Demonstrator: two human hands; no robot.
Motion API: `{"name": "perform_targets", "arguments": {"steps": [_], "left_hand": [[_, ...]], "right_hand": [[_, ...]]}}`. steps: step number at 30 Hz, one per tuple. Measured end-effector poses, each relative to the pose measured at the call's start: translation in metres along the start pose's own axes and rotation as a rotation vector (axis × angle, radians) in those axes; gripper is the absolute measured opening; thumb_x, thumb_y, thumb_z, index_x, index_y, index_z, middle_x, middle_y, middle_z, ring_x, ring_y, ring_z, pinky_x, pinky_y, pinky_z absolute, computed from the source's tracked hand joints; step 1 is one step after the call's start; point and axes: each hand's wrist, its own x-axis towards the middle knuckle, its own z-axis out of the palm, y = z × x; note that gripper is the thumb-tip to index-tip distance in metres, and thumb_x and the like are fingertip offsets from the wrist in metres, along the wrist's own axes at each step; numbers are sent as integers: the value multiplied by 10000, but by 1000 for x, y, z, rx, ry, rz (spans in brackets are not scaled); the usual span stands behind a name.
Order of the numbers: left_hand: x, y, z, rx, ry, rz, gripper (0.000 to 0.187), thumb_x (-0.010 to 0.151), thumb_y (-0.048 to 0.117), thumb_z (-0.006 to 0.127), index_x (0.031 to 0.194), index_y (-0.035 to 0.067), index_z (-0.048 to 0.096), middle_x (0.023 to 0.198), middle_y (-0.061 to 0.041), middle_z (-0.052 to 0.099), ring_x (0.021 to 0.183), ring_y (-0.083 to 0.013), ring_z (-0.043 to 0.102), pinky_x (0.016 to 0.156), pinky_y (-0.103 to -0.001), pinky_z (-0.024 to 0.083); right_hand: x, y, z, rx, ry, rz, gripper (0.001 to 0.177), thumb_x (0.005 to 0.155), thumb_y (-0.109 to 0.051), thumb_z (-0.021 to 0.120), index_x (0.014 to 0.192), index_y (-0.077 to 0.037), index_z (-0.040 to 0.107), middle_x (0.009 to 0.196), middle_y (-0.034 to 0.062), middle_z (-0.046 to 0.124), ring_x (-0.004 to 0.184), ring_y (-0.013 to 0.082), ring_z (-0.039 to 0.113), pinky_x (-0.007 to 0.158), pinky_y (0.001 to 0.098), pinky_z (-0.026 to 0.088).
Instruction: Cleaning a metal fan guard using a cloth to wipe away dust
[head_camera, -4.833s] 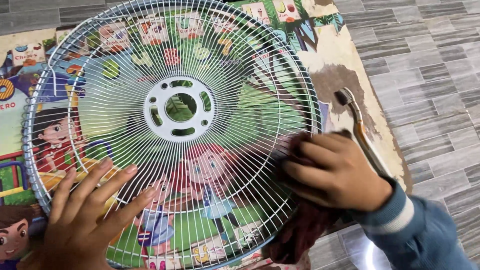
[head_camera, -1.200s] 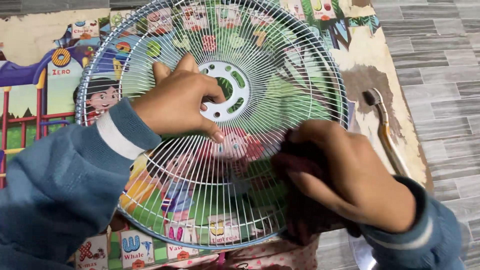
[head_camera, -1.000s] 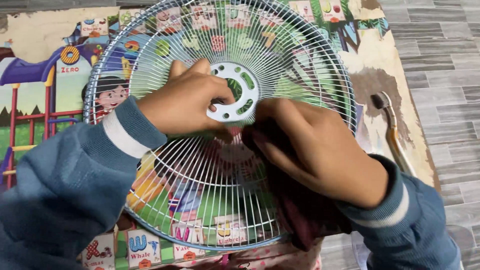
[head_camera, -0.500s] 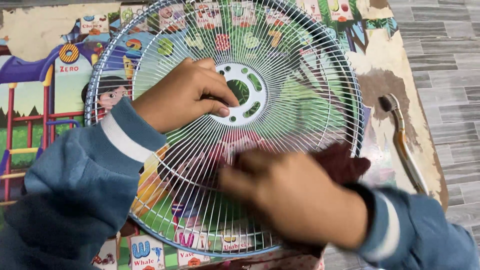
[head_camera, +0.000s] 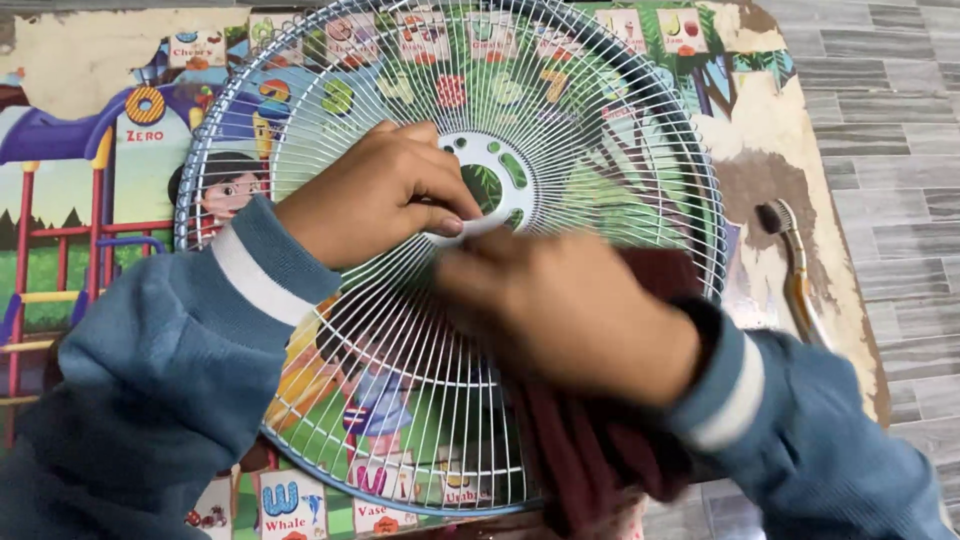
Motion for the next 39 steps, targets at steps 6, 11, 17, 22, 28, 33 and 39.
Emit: {"name": "perform_targets", "arguments": {"steps": [6,11,17,22,28,33,39], "left_hand": [[3,1,2,10,-71,-147,77,787,176,802,861,165,822,689,41,694,768,-164,496,959,-380,346],[4,0,2,26,-105,-168,51,794,175,801,843,170,813,671,33,665,768,-170,500,997,-398,332],[3,2,0,67,-102,-121,37,806,165,769,840,161,784,746,48,697,829,-174,508,974,-392,322],[1,3,0,58,-95,-105,34,827,192,778,809,166,769,716,57,660,797,-167,484,931,-369,314],[2,-1,4,95,-115,-121,21,847,182,780,841,162,778,734,39,668,824,-183,495,959,-405,320],[4,1,3,95,-147,-137,39,869,198,754,856,179,786,757,57,699,813,-167,485,900,-380,299],[2,0,3,83,-131,-103,32,862,197,759,839,181,775,761,51,702,818,-173,507,947,-398,303]], "right_hand": [[-36,-41,-6,304,-113,-319,127,936,-168,611,994,-59,582,837,133,591,648,319,579,578,444,488],[-24,-19,-6,256,-103,-364,162,944,-175,565,1045,-48,570,859,122,551,655,293,523,546,421,436],[-9,3,1,63,-47,-67,464,718,-306,806,1117,-138,638,998,56,692,743,276,677,544,402,513],[-44,-43,4,-5,-10,-274,204,909,-224,620,1075,-106,616,811,57,550,641,230,568,478,357,445],[-117,-63,56,-332,60,-463,59,894,-152,608,938,-139,570,1015,6,587,686,116,580,553,229,539],[-200,-52,148,-741,-18,-718,229,1036,-70,427,1235,-12,524,1386,41,506,1166,153,526,1010,234,465],[-98,-62,43,211,-50,-288,88,982,-114,672,1065,-89,655,905,50,627,660,169,615,570,296,545]]}}
